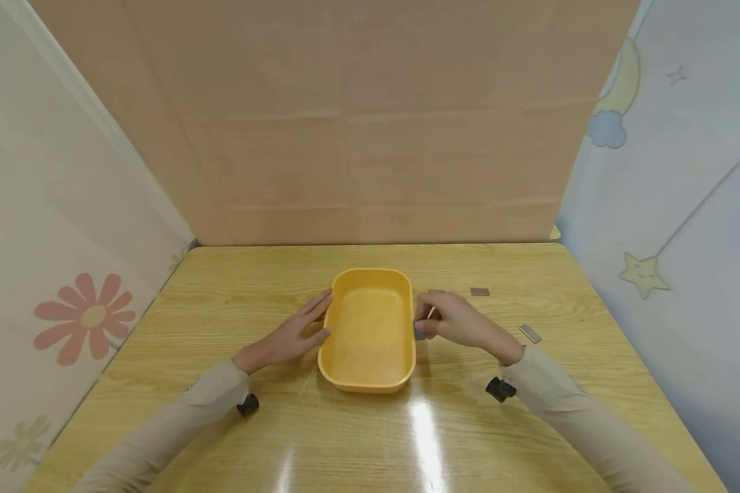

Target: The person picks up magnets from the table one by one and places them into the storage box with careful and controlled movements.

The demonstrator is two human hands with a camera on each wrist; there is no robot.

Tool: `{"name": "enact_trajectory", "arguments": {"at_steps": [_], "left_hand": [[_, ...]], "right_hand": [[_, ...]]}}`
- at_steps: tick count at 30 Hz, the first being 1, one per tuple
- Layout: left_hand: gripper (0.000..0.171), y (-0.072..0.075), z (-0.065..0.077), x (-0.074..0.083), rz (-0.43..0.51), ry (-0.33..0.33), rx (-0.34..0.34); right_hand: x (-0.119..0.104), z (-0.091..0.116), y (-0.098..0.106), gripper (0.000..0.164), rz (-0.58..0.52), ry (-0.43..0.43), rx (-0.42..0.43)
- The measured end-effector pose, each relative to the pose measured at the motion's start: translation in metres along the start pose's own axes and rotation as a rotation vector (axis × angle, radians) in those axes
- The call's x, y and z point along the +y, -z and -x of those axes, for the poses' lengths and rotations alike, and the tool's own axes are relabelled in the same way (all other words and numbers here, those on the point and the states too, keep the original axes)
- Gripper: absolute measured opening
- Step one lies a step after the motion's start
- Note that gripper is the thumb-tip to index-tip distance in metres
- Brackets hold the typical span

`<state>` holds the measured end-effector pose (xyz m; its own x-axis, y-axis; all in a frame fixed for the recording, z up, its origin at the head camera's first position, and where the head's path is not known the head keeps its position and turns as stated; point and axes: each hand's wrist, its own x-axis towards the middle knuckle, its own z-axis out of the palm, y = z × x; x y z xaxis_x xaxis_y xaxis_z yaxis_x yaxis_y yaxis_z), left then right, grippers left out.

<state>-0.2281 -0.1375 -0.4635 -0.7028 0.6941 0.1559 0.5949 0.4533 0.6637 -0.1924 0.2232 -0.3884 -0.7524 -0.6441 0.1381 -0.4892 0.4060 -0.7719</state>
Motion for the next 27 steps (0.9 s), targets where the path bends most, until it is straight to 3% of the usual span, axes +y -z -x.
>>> {"name": "enact_trajectory", "arguments": {"at_steps": [4,12,27], "left_hand": [[0.073,0.000,-0.001,0.001,-0.008,0.002,-0.003],[0.073,0.000,-0.001,0.001,-0.029,-0.010,-0.004],[0.074,0.001,-0.002,0.001,-0.021,-0.006,-0.022]], "right_hand": [[0.000,-0.003,-0.005,0.011,-0.032,-0.009,0.016],[-0.002,-0.012,-0.016,0.009,0.008,-0.001,0.041],[-0.007,-0.024,-0.037,0.008,-0.071,-0.045,-0.004]]}}
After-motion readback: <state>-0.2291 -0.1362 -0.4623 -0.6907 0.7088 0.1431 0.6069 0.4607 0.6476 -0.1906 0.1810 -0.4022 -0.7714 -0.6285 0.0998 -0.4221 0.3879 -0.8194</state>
